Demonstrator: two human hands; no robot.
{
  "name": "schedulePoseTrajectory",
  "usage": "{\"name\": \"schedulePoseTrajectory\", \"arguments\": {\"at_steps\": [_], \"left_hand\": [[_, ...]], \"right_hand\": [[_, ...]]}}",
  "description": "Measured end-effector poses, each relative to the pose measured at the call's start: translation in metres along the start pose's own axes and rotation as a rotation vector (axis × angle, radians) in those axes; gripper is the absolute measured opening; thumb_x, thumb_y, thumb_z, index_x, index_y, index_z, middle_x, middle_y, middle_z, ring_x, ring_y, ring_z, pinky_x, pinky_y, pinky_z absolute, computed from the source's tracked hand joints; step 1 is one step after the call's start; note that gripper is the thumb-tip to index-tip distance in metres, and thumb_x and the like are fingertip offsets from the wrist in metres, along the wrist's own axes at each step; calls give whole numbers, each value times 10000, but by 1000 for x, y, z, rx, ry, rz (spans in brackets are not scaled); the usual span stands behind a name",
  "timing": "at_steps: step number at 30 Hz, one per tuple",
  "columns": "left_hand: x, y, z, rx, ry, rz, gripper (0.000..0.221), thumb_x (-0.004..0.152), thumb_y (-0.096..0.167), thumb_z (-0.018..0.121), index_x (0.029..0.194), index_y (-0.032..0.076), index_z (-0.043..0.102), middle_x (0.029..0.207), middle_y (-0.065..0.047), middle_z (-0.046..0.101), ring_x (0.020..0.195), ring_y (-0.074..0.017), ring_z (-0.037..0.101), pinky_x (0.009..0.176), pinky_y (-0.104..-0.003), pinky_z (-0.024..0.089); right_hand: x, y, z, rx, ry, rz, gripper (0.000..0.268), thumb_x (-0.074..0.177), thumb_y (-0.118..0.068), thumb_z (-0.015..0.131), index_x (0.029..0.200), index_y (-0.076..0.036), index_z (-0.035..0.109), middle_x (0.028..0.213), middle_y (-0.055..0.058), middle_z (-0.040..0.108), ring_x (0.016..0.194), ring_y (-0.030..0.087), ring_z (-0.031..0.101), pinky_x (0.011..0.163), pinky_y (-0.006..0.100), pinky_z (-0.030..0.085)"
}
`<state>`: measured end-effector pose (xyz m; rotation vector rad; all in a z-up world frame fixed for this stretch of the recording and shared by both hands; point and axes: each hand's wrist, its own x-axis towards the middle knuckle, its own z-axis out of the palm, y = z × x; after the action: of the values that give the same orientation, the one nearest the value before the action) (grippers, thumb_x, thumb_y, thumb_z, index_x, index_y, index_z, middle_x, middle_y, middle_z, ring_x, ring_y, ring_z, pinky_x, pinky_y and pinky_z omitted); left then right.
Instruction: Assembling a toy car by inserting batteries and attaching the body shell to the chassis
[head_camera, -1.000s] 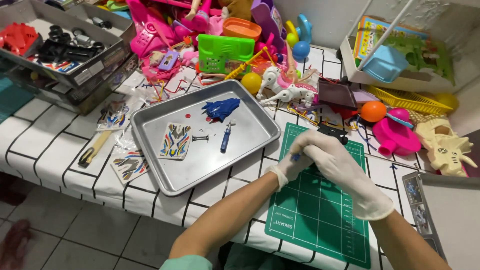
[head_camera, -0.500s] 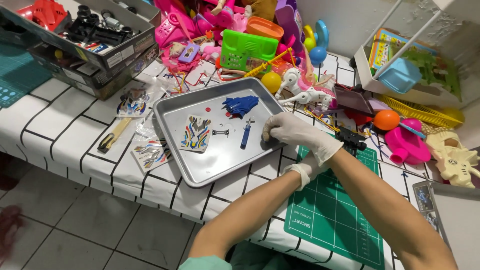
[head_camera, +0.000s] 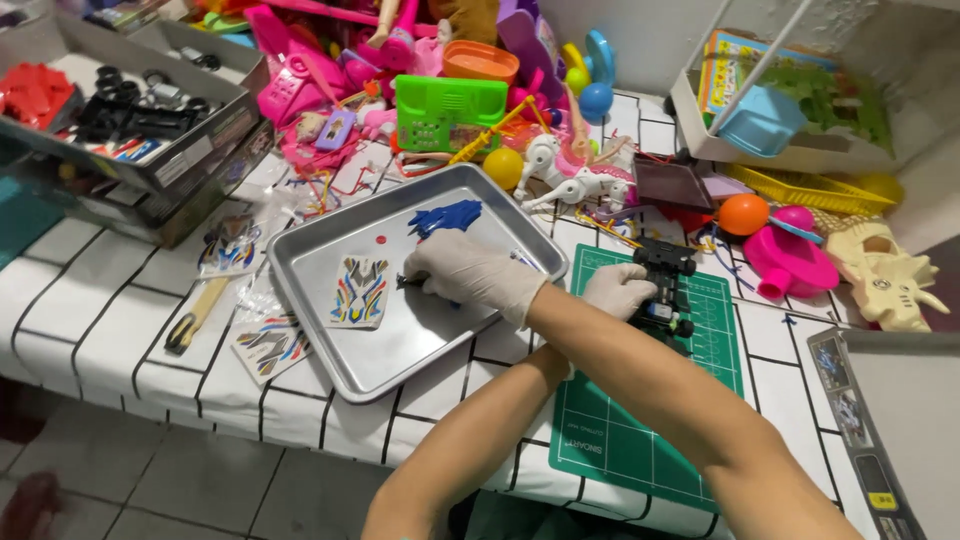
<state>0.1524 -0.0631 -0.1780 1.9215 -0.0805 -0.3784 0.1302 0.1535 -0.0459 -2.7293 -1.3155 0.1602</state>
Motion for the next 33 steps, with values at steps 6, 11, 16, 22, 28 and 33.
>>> {"name": "schedulePoseTrajectory", "arguments": {"at_steps": [6, 11, 16, 22, 28, 33], "left_hand": [[-70, 32, -64, -225, -42, 80, 486, 768, 481, 754, 1191, 243, 738, 1097, -23, 759, 1121, -196, 692, 969, -401, 542], [-59, 20, -57, -360, -51, 38, 386, 867, 265, 726, 1213, 94, 729, 1037, -115, 764, 1032, -211, 694, 896, -371, 569], [-130, 69, -89, -428, -109, 88, 422, 853, 164, 774, 1257, 65, 703, 1112, -123, 744, 1084, -216, 665, 933, -365, 544], [-177, 120, -103, -508, -220, 112, 536, 743, 13, 830, 1248, -48, 661, 1109, -154, 752, 1076, -190, 677, 983, -344, 538], [-179, 123, -101, -421, -233, 113, 691, 627, 0, 920, 1273, -6, 674, 1122, -131, 759, 1055, -161, 687, 986, -316, 553], [-184, 128, -97, -371, -260, 32, 775, 633, 73, 943, 1348, 49, 645, 1114, -134, 764, 1018, -162, 712, 953, -322, 583]], "right_hand": [[-23, -10, -8, 150, 159, -19, 254, 828, -173, 769, 1016, -343, 788, 905, 14, 782, 918, 282, 773, 822, 402, 649], [-102, -17, -90, 610, 396, -19, 248, 843, -88, 730, 1008, -268, 773, 887, 62, 778, 920, 272, 769, 801, 389, 657], [-227, 30, -146, 955, 584, -25, 253, 776, 38, 717, 921, -147, 810, 850, 83, 768, 830, 175, 732, 794, 369, 627], [-331, 95, -120, 957, 714, 550, 238, 702, 10, 897, 899, -94, 816, 728, 41, 757, 683, 105, 713, 652, 273, 622], [-349, 100, -97, 923, 723, 555, 356, 763, 22, 836, 1088, -119, 801, 931, 43, 834, 825, 118, 769, 779, 281, 610], [-350, 112, -65, 583, 781, 364, 216, 800, -5, 815, 981, -122, 807, 946, 70, 807, 877, 248, 785, 783, 323, 611]]}}
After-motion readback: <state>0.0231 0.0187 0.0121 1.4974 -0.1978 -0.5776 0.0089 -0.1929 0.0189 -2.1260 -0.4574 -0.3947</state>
